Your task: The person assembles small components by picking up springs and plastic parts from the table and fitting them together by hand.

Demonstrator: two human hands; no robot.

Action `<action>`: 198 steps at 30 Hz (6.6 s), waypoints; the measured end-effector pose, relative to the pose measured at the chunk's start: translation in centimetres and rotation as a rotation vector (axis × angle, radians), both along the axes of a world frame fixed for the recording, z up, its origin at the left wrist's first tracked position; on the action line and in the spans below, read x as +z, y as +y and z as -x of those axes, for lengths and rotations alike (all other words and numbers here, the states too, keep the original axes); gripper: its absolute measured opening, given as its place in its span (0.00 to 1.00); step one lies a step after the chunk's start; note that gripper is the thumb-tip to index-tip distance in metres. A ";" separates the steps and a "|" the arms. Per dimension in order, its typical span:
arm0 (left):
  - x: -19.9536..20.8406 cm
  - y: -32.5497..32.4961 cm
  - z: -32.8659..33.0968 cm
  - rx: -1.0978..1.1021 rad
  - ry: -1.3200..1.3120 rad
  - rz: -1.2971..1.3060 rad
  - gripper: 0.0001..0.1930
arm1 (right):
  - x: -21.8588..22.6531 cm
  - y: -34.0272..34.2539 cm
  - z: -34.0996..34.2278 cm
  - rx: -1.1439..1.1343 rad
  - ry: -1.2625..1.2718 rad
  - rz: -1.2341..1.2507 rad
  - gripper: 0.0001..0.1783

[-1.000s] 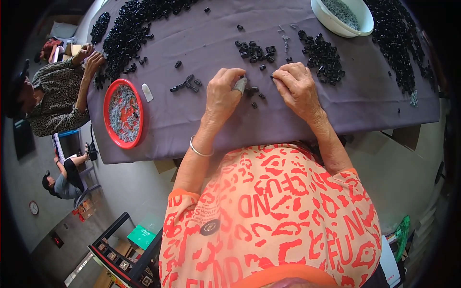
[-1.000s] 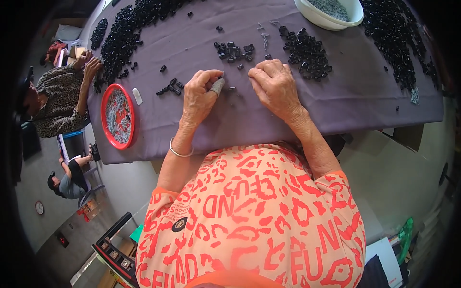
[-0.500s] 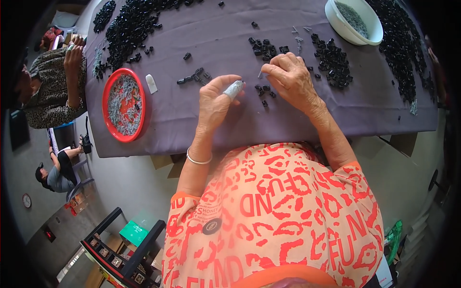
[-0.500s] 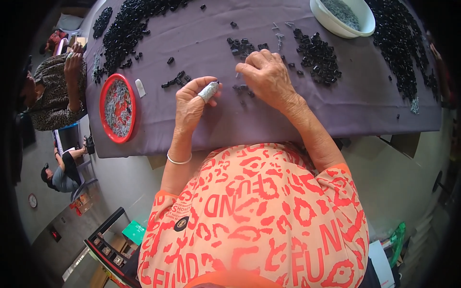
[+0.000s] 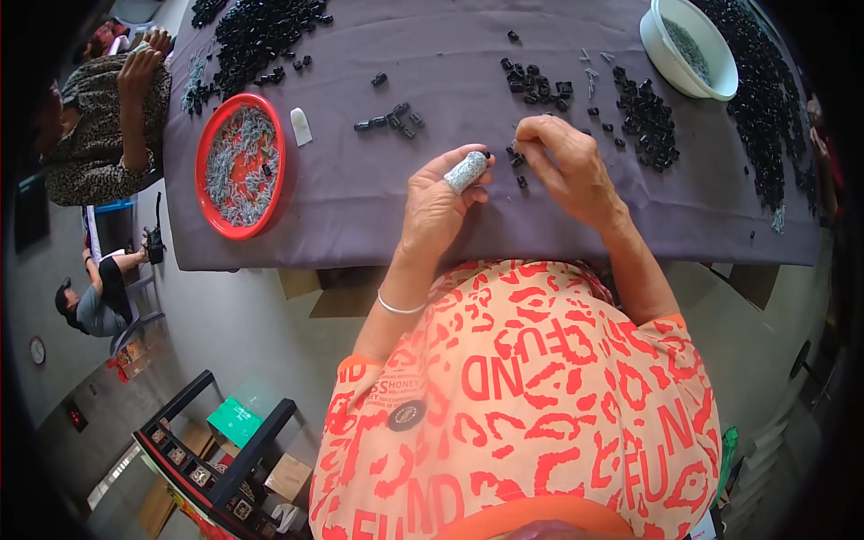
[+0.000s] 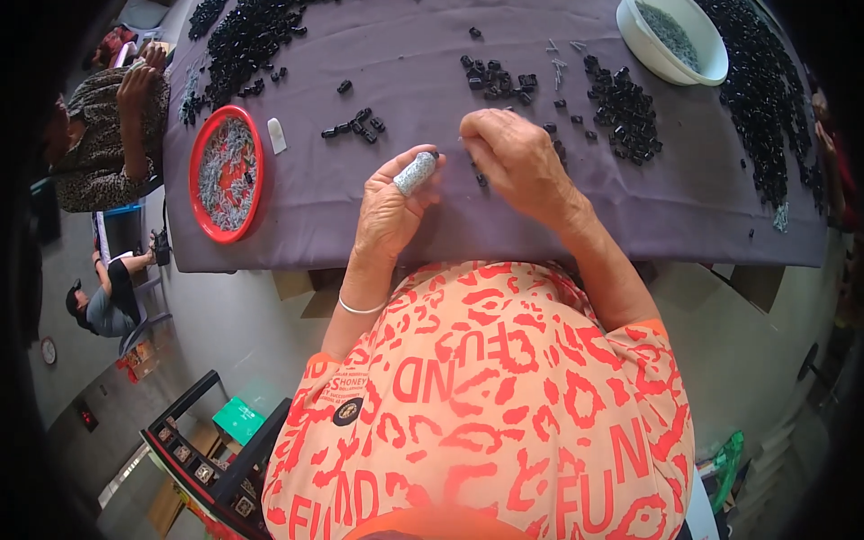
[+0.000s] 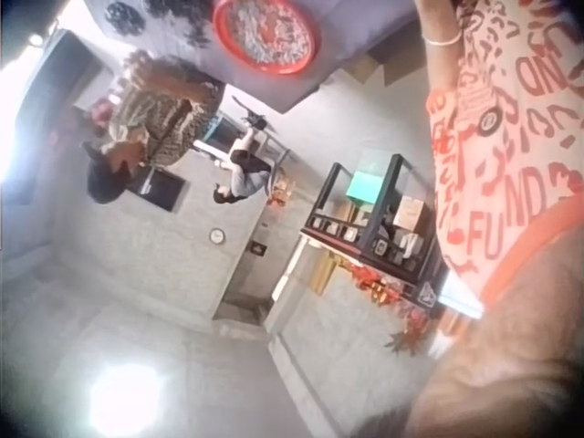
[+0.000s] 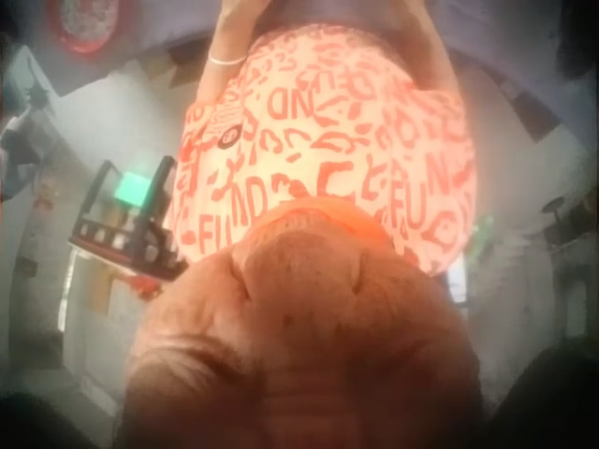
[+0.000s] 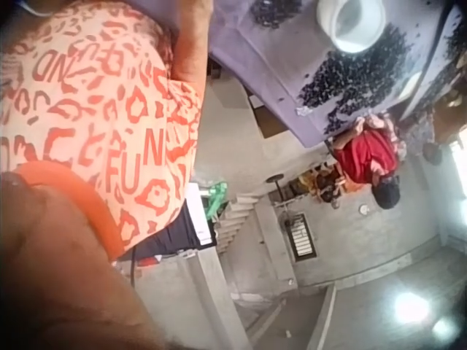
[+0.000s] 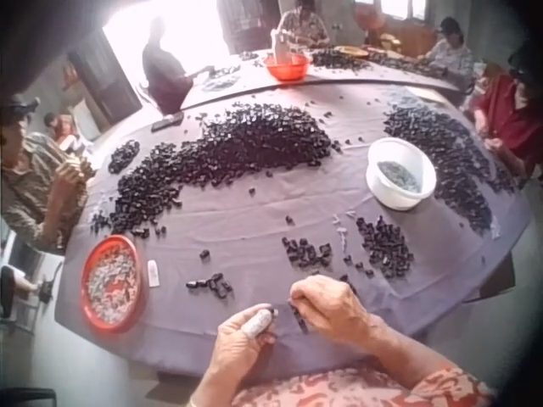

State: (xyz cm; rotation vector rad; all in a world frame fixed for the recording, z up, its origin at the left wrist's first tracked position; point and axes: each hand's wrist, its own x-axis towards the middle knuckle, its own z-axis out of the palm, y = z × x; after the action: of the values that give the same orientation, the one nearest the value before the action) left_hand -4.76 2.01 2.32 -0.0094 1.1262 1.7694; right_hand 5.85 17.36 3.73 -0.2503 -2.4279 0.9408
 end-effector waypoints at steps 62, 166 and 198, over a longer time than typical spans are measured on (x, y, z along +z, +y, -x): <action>0.1 -0.1 -4.6 -0.168 0.347 0.070 0.06 | -2.0 -3.4 -4.6 -0.045 0.017 0.370 0.05; -0.5 -1.4 -6.3 0.000 0.911 0.165 0.08 | -1.5 -4.3 -5.8 -0.060 0.097 0.560 0.09; 2.0 -1.2 -2.3 -0.491 0.438 0.375 0.10 | -2.1 -4.8 -4.5 0.043 -0.027 -0.047 0.24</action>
State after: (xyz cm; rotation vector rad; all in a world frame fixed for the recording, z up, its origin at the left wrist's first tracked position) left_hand -2.51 0.84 4.36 0.4119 1.6029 1.1318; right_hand 10.31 12.60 1.60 -0.1957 -2.4862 0.9032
